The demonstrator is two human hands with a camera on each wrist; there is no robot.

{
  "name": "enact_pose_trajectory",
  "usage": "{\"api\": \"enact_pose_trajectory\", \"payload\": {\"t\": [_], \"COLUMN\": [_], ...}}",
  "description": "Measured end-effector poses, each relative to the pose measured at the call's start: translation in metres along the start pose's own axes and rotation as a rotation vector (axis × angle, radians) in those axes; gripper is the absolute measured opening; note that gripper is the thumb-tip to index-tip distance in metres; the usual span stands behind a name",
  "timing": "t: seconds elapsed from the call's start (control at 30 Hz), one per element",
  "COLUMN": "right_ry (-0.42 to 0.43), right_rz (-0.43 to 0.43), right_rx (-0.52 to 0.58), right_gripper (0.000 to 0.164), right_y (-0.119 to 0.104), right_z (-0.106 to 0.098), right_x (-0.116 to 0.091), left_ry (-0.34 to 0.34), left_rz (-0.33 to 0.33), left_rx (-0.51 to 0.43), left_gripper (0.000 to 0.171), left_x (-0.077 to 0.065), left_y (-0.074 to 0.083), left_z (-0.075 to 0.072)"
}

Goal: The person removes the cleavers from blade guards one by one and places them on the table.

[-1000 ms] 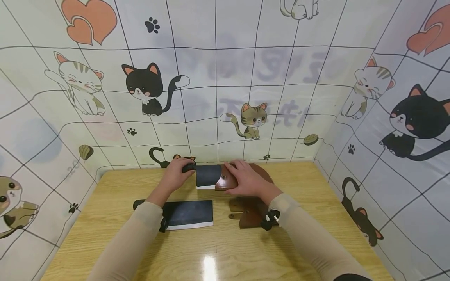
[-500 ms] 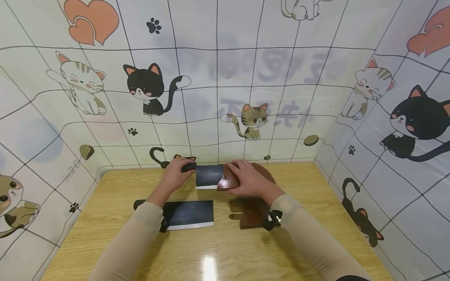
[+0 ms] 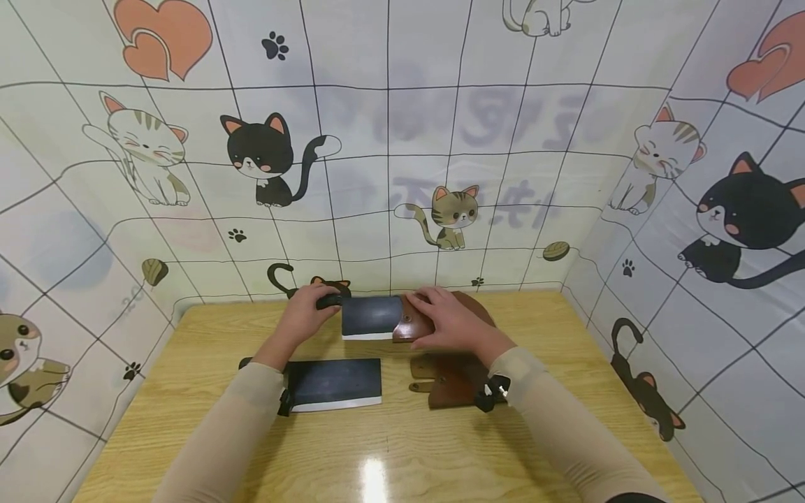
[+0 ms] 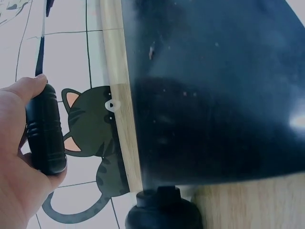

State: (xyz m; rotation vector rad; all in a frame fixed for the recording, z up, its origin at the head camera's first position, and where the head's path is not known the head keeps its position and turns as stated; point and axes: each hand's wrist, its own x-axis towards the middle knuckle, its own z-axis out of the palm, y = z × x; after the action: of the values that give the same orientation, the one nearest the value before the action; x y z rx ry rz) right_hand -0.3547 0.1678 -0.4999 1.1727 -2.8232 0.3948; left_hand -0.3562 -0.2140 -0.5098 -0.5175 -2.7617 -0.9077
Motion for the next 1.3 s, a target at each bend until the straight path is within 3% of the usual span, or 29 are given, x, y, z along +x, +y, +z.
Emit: {"api": "enact_pose_trajectory", "payload": {"t": [0.4, 0.9, 1.3], "right_ry": [0.022, 0.074, 0.065], "right_rz": [-0.004, -0.009, -0.004], "right_rx": [0.001, 0.006, 0.005], "right_gripper": [0.108, 0.107, 0.106], "right_y": [-0.002, 0.006, 0.007], "right_z": [-0.001, -0.003, -0.003], "right_x": [-0.002, -0.008, -0.008], "left_ry": [-0.034, -0.02, -0.018], "left_rz": [-0.02, -0.004, 0.0], "left_rx": [-0.014, -0.007, -0.027], "left_gripper": [0.042, 0.041, 0.04], "left_x": [-0.002, -0.005, -0.007], "left_y": [-0.002, -0.011, -0.015], "left_z": [-0.007, -0.013, -0.019]}}
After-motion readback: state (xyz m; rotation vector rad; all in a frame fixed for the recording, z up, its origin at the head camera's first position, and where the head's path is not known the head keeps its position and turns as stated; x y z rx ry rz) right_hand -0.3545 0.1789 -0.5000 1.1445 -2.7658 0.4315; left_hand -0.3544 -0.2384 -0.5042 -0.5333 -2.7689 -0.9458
